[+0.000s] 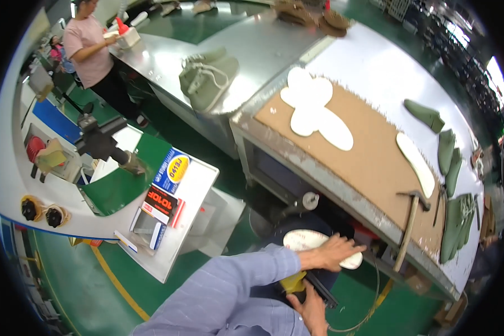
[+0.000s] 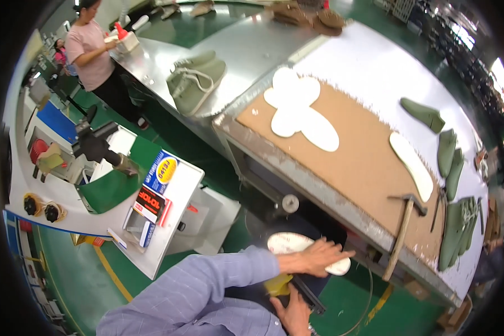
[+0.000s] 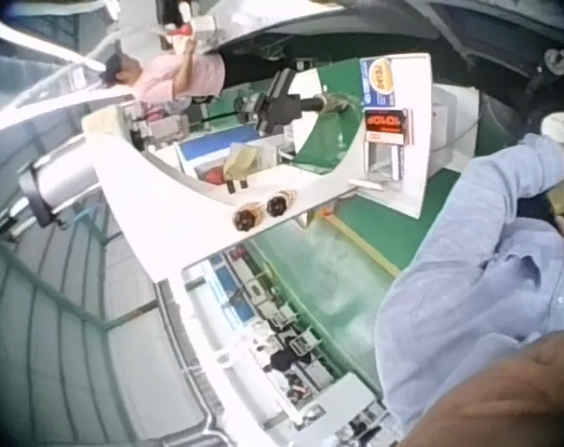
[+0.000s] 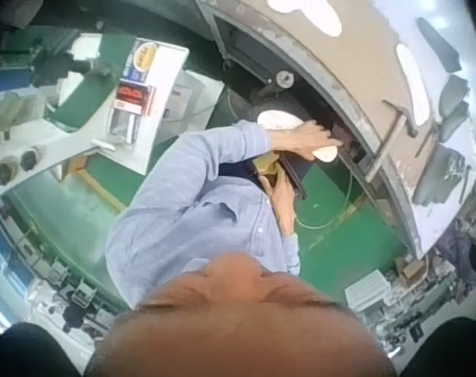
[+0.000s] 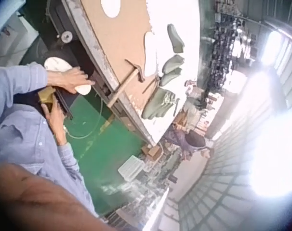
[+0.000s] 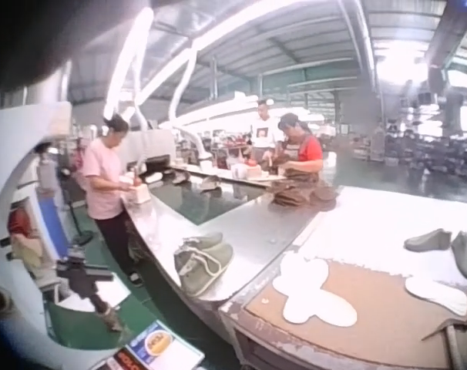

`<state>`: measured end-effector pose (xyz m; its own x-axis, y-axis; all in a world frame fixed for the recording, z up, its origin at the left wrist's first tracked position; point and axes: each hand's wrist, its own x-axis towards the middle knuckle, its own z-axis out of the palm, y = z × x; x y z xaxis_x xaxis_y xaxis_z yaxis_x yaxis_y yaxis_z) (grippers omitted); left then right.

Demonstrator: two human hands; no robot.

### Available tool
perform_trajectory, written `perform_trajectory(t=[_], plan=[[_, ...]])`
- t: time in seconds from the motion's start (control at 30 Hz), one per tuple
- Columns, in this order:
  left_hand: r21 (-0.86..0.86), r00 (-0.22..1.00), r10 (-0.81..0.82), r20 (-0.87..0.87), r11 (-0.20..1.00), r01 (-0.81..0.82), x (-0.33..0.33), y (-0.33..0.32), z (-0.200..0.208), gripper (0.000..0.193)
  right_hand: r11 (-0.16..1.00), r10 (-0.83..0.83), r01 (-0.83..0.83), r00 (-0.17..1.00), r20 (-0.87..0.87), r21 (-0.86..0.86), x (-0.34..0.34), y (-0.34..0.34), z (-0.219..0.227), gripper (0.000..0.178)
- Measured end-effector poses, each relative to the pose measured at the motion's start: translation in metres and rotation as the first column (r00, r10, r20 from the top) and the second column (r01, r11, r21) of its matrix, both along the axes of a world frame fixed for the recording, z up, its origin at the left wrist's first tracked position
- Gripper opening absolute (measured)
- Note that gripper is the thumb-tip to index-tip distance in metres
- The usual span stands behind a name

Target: Assemble shoe components by hammering, tacking, and inspecting materials.

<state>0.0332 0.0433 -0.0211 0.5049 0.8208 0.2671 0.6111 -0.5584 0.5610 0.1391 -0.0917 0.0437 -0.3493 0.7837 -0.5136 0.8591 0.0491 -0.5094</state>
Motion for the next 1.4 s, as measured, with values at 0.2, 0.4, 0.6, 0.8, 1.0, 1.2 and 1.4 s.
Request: perform_trajectory(t=[0.2, 0.4, 0.6, 0.8, 1.0, 1.2, 1.4], plan=[[-0.281, 0.526, 0.435, 0.731, 0.894, -0.349, -0.136, 0.01, 0.197, 0.075, 0.995, -0.051, 0.072, 0.963, -0.266, 0.07, 0.019, -0.027, -0.024, 0.053], [0.039, 0.236, 0.539, 0.808, 0.351, -0.935, -0.286, 0.05, 0.167, 0.042, 0.987, -0.117, 0.148, 0.929, -0.35, 0.065, 0.017, -0.015, -0.021, 0.045], [0.172, 0.207, 0.897, 0.391, 0.15, -0.974, -0.372, 0.059, 0.127, 0.038, 0.992, -0.03, 0.065, 0.955, -0.296, 0.108, 0.015, -0.016, -0.021, 0.046], [0.626, 0.005, 0.963, 0.269, -0.171, -0.761, -0.405, 0.068, 0.139, 0.051, 0.992, -0.101, 0.119, 0.949, -0.297, 0.046, 0.02, -0.013, -0.022, 0.045], [0.392, -0.019, 1.0, 0.024, -0.027, -0.92, -0.469, 0.053, 0.129, 0.062, 0.994, -0.108, 0.111, 0.959, -0.263, -0.003, 0.011, -0.005, -0.023, 0.039], [0.35, 0.092, 0.968, 0.234, 0.005, -0.937, -0.519, 0.103, 0.13, 0.056, 0.983, -0.165, 0.156, 0.981, -0.099, -0.092, -0.002, 0.005, -0.021, 0.035], [0.552, -0.381, 0.917, -0.12, -0.257, -0.793, -0.704, 0.084, 0.117, 0.068, 0.97, -0.201, 0.218, 0.969, -0.146, 0.105, -0.009, 0.008, -0.02, 0.026]])
